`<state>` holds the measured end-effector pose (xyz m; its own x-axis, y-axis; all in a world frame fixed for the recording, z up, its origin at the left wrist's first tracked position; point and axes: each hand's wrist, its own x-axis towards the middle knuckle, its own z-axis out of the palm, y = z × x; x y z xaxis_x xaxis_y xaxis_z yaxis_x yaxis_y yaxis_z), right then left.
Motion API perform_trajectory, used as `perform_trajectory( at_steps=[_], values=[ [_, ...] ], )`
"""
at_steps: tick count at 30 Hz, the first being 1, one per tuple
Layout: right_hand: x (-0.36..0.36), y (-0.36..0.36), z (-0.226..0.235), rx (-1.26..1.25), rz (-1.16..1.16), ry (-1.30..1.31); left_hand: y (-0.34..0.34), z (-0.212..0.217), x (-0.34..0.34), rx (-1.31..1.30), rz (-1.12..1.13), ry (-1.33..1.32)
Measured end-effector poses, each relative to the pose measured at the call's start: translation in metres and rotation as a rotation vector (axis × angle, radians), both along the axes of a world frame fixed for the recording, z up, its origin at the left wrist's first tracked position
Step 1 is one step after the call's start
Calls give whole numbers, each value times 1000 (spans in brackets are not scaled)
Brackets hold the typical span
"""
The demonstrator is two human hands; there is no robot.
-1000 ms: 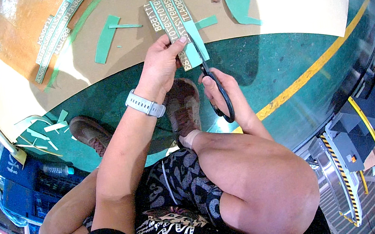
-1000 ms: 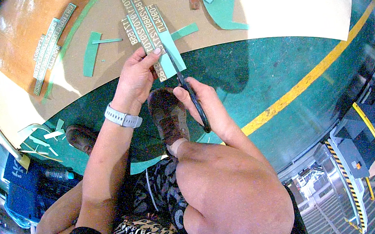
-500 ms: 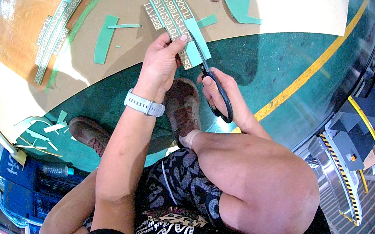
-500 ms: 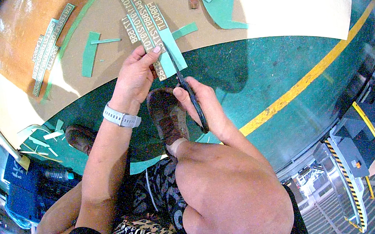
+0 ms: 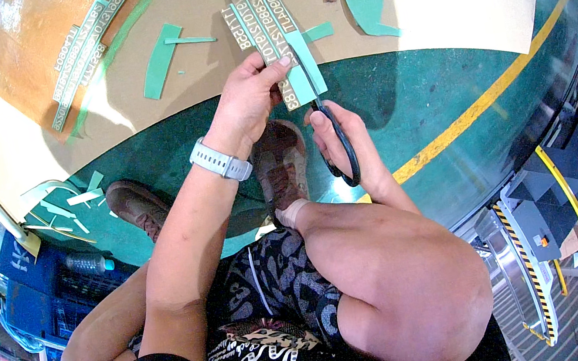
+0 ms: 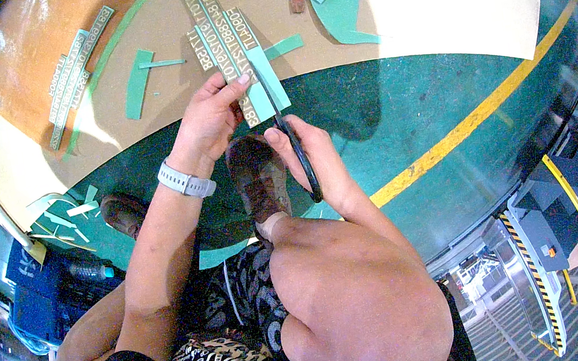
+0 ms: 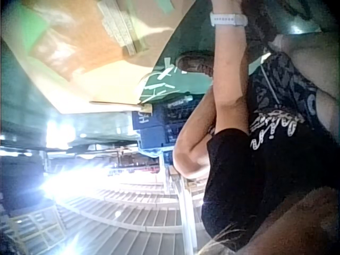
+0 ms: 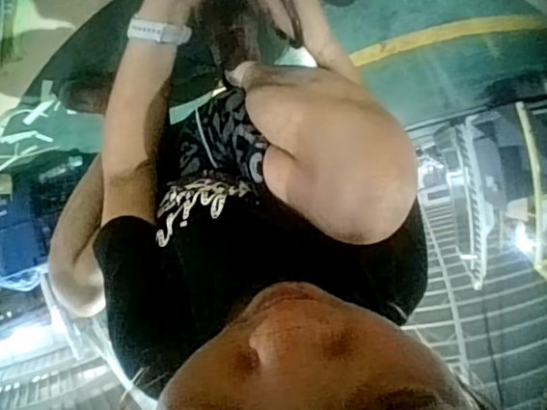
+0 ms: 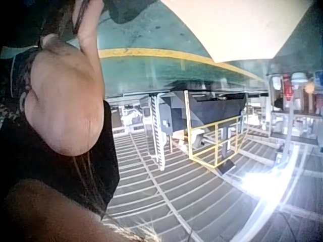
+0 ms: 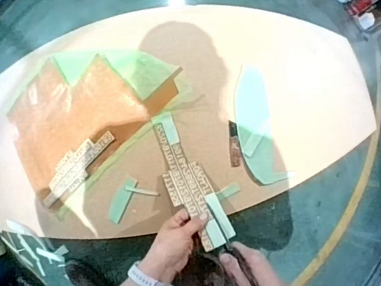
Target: The person cuts out several individual stickers from a larger sheet of green printed material using a pair of scissors.
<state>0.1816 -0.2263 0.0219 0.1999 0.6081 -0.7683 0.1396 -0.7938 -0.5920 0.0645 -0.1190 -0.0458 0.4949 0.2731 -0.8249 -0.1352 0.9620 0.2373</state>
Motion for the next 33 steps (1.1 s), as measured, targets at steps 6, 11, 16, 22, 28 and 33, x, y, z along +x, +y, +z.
perform_trajectory(
  at_steps=[6,11,16,22,28,33],
  values=[
    [-4,-3,-3,12,-14,-32,2,-3,-2,-15,6,-32],
    [-3,-2,4,16,25,-73,11,-7,6,-43,108,-8],
    [-5,-3,4,58,25,-67,11,-11,13,5,218,7],
    [-4,-1,3,34,6,-17,14,-8,12,25,216,19],
    [-3,4,3,13,41,-61,14,-5,11,35,166,51],
    [-2,7,1,49,87,-121,14,-9,8,53,160,39]
  ],
)
